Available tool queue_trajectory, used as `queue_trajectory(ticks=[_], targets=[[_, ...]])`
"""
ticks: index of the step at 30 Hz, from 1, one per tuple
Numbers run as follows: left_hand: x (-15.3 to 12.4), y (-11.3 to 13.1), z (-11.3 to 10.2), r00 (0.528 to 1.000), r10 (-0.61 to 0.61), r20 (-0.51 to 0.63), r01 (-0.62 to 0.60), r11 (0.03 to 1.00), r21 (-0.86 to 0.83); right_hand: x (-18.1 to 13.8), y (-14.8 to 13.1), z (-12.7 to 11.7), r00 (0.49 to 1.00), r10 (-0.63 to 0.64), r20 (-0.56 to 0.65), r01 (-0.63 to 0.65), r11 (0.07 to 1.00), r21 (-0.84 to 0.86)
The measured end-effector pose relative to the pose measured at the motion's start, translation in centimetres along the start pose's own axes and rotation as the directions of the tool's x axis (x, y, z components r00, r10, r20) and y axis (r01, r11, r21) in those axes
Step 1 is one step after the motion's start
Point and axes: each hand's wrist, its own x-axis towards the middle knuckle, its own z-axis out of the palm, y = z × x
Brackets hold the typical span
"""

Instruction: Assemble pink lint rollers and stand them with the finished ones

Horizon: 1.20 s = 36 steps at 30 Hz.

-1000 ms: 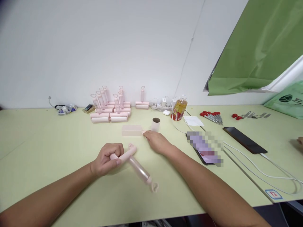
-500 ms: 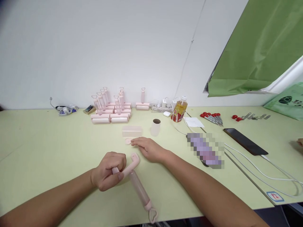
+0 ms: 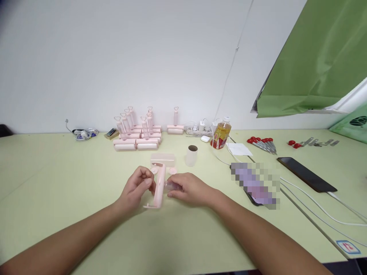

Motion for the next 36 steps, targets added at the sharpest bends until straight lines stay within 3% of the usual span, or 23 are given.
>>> queue_trajectory(ticks=[2,3,5,13,20,25,30,34,36], targets=[[0.4,-0.3,-0.1,0.952,-0.282,0.118,0.298,0.940,-0.164,0.1,0.0,0.2,0.999,-0.045,-0.019,0.044,0.998,-0.038],[0.5,-0.4,-0.1,0.912,-0.351,0.211,0.391,0.900,-0.191,0.1,0.0,0.4,0.998,-0.055,-0.023,0.054,0.997,-0.051],[0.7,-0.6,-0.3,0.864,-0.383,0.327,0.463,0.859,-0.218,0.2,0.1,0.8,0.999,-0.047,-0.020,0.045,0.996,-0.073],[0.9,-1.5,-1.1,0.893,-0.357,0.275,0.427,0.866,-0.261,0.8,0.5,1.3,0.998,0.057,-0.005,-0.057,0.998,-0.039],[1.3,-1.5,-1.5,0.866,-0.391,0.313,0.479,0.828,-0.293,0.9,1.5,1.3,0.999,0.033,0.016,-0.033,0.999,0.014],[1.4,-1.4,-1.4,0.873,-0.386,0.299,0.472,0.823,-0.315,1.0,1.9,1.2,1.000,0.013,0.026,-0.015,0.997,0.073],[1.8,-0.8,-1.8,0.907,-0.378,0.189,0.420,0.850,-0.318,1.0,2.3,0.8,0.999,0.033,0.016,-0.034,0.995,0.092],[2.4,-0.2,-3.2,0.923,-0.383,-0.033,0.376,0.917,-0.135,0.8,2.2,0.7,0.997,0.068,0.031,-0.070,0.995,0.066],[2.5,0.0,-3.8,0.933,-0.358,-0.046,0.361,0.931,0.064,0.7,2.1,0.5,0.996,0.075,0.040,-0.078,0.995,0.063]])
